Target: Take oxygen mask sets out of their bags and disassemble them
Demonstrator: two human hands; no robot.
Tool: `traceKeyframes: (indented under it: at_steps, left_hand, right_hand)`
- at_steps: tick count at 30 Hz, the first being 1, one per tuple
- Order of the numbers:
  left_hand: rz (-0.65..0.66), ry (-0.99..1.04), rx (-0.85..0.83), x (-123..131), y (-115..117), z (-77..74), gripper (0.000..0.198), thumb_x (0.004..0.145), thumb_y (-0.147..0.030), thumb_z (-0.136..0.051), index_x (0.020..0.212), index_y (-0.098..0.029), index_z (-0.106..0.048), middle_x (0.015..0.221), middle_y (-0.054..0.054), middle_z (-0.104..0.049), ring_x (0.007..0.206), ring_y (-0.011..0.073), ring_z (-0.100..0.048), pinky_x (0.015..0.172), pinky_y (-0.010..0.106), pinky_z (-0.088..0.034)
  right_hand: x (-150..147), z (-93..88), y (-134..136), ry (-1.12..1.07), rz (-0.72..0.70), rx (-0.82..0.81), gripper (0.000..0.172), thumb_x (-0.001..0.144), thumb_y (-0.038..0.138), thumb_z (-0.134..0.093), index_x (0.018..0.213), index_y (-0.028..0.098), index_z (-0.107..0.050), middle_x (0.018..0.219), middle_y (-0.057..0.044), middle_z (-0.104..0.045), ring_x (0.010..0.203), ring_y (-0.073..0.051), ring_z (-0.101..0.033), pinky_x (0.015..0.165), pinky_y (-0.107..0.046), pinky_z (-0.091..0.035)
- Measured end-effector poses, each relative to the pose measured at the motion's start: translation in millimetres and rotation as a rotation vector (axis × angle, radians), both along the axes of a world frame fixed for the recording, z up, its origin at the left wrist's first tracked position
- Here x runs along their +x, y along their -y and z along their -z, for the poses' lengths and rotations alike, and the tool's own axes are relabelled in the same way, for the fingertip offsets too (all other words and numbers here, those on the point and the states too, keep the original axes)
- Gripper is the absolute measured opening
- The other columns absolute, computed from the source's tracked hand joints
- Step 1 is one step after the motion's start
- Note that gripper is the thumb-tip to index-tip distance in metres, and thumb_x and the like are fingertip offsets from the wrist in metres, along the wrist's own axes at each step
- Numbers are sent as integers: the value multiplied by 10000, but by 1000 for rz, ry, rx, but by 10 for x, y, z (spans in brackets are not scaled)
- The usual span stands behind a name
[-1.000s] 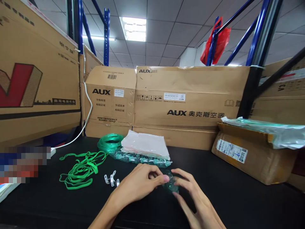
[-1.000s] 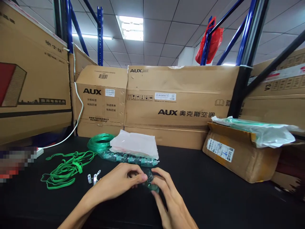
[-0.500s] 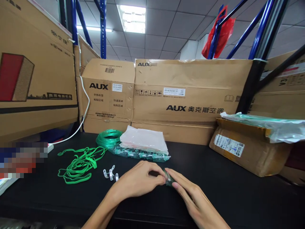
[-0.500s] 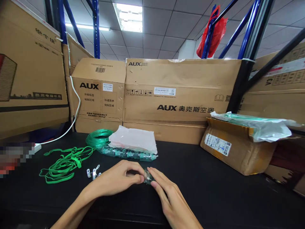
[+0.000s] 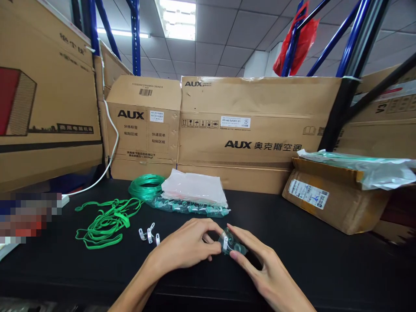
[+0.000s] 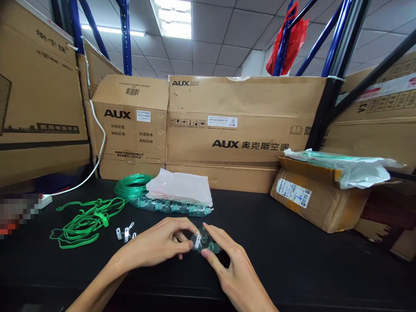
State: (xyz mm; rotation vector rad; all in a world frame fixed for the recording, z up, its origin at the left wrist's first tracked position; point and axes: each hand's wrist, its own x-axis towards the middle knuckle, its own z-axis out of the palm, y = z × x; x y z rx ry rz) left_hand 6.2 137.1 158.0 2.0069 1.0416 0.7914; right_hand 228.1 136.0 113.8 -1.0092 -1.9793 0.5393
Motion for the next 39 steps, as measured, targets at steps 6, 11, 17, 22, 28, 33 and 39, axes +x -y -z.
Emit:
traceKeyframes:
  at_steps: [6,11,17,22,28,33,39]
  left_hand:
    - [-58,61,72,147,3,92,119,860,-255,-594,947,-219,-668,805,-42,-706,445,78,-554,480,180,-417]
    - [-84,217,30,347,-48,248,134,904,-314,-596,999,-225,-562,906,-12,-701,455,87,-612,399,171,-382]
    - [-256,82,204,308,41,137,84,927,-268,-612,988,-216,-586,1002,1,-660,634,113,-660,632,238,-509]
    - [-5,-134,360,232,234,-23,93,930,-335,-699,965,-257,-732,1032,-21,-689,935,164,-670,803,245,-504]
    - [242,-211,417,356,177,210,239,944,-299,-719,1182,-290,-744,1295,-31,-700,1216,192,-632,1086,274,-416]
    - [171,-322,514,316,91,227,183,974,-303,-672,1106,-229,-775,1127,24,-765,1101,217,-688,1010,285,-471]
    - [52,-477,626,-150,170,236,182,1009,-341,-598,993,-226,-738,1003,0,-728,995,197,-654,910,293,-469]
  right_hand:
    - [-18,-29,42,-60,24,-57,407,955,377,-629,1347,283,-682,1305,-59,-736,1231,-281,-670,1086,-409,-512]
    - [21,-18,6,-112,103,-49,362,919,387,-663,1246,263,-755,1188,-63,-787,1122,-287,-727,966,-357,-585]
    - [24,28,-53,-116,173,-21,371,914,426,-666,1229,255,-759,1197,-81,-782,1118,-295,-728,965,-380,-587]
    - [34,45,-100,-158,180,-50,369,914,454,-647,1197,245,-760,1242,-90,-761,1178,-307,-699,1044,-442,-546]
    - [67,21,-96,-399,252,-107,524,889,542,-657,1301,220,-677,1388,-98,-682,1302,-309,-619,1097,-436,-513]
    - [52,53,-121,-275,186,-82,447,891,515,-661,1238,233,-668,1313,-97,-713,1227,-288,-668,1049,-407,-548]
    - [108,79,-188,54,175,-56,372,915,512,-628,1208,291,-685,1245,-63,-744,1174,-314,-686,1060,-495,-519]
